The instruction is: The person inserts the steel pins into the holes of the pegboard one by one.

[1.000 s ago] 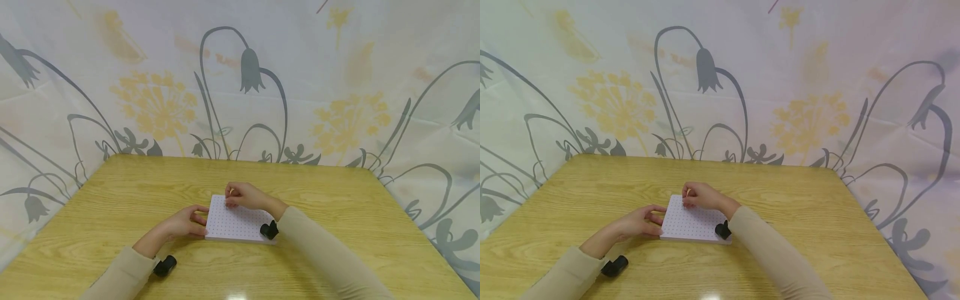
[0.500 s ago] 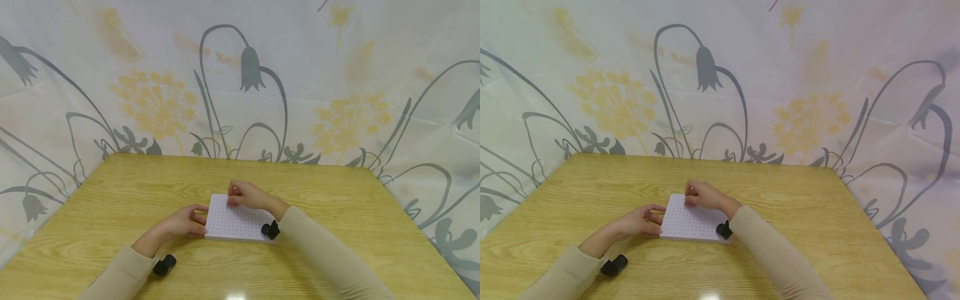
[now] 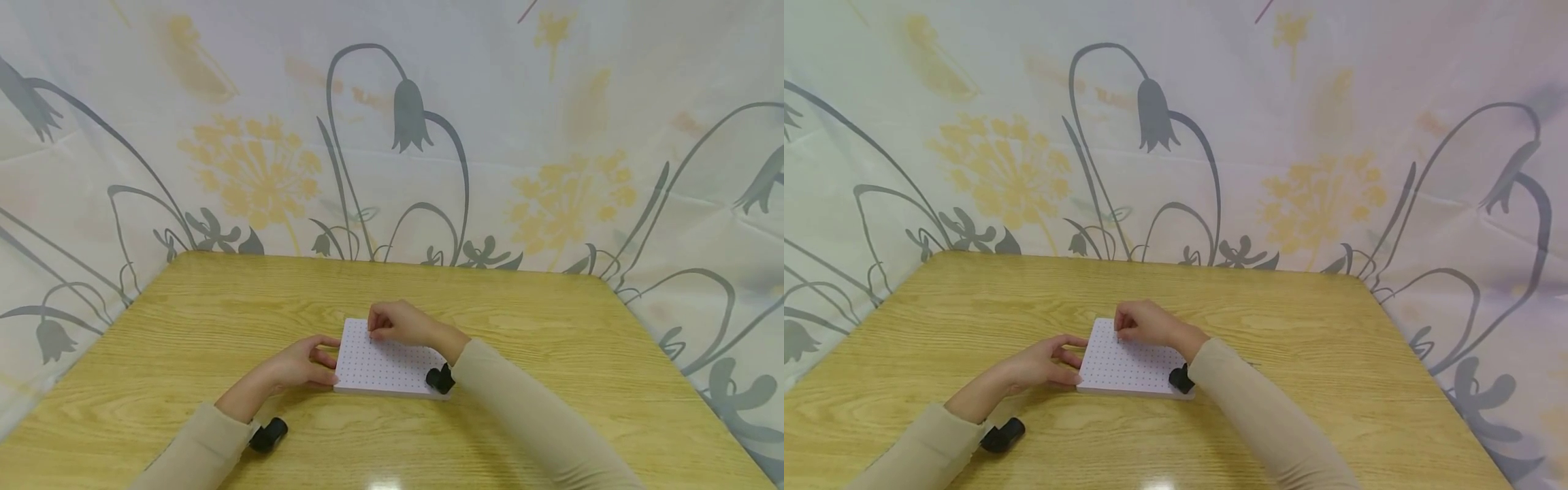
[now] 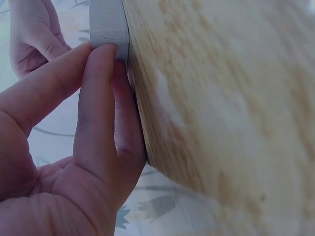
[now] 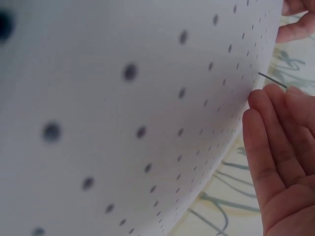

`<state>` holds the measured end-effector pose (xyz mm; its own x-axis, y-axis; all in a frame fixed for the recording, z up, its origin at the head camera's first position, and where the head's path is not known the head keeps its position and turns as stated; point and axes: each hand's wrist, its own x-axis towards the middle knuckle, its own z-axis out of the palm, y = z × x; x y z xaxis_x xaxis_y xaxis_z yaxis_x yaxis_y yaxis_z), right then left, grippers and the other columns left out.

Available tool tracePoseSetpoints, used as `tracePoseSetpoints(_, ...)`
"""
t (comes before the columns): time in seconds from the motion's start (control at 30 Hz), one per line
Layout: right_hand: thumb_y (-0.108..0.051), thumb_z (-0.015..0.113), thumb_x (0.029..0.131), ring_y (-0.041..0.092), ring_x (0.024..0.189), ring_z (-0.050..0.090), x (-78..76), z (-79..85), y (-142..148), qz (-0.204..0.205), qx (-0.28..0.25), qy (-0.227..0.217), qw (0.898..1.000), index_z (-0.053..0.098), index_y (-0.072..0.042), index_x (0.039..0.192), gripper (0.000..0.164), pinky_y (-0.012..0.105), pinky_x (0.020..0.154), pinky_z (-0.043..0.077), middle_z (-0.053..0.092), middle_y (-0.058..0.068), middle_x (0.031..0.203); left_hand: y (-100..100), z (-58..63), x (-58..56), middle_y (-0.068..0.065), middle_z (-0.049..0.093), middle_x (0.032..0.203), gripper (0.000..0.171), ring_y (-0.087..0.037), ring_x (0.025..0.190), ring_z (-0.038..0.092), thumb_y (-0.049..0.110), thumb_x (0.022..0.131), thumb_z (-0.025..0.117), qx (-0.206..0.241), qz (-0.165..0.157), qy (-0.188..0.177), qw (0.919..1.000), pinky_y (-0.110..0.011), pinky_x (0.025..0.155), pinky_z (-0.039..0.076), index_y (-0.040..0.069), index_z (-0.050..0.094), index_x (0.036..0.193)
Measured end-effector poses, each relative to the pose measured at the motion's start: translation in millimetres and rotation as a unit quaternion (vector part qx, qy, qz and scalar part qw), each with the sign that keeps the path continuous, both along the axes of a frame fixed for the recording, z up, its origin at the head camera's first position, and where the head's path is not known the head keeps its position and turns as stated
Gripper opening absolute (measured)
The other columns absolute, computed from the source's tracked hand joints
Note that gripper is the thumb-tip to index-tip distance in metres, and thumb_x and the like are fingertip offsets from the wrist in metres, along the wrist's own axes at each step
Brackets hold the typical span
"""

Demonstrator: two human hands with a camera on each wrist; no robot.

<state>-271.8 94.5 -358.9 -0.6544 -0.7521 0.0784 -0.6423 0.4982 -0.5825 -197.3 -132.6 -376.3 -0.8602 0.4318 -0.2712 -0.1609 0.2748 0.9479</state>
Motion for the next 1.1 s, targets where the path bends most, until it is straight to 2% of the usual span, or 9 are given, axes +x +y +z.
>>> tracePoseSetpoints(0.53, -0.002, 0.065, 0.086, 0.01, 0.082, 0.06, 2.1, -0.5, 13, 0.003, -0.001, -0.021, 1.0, 0.063, -0.002, 0.096, 0.01, 0.021, 0.076, 0.049, 0.065, 0.005, 0.087, 1, -0.8, 0.0, -0.02, 0.052, 0.102, 0.063, -0.022, 0.083, 0.06, -0.009, 0.08, 0.067, 0.004, 0.0, -0.001, 1.0, -0.037, 0.075, 0.054, -0.01, 0.034, 0.134)
tracePoseSetpoints(0.9, 0.001, 0.064, 0.086, 0.01, 0.083, 0.061, 9.3, -2.7, 32, -0.007, -0.014, -0.035, 0.999, 0.062, -0.001, 0.096, 0.011, 0.02, 0.076, 0.05, 0.066, 0.004, 0.089, 0, -0.6, 1.6, -0.02, 0.052, 0.102, 0.064, -0.022, 0.083, 0.06, -0.009, 0.08, 0.066, 0.004, -0.006, 0.002, 1.0, -0.037, 0.075, 0.054, -0.011, 0.032, 0.135)
tracePoseSetpoints(1.1, 0.0, 0.065, 0.086, 0.011, 0.084, 0.061, 12.3, -5.0, 44, -0.013, -0.022, -0.027, 0.999, 0.062, -0.002, 0.095, 0.01, 0.02, 0.076, 0.05, 0.065, 0.002, 0.089, 0, 0.3, 2.1, -0.02, 0.052, 0.102, 0.065, -0.022, 0.082, 0.06, -0.008, 0.08, 0.067, 0.006, -0.007, 0.003, 1.0, -0.037, 0.075, 0.054, -0.011, 0.032, 0.135)
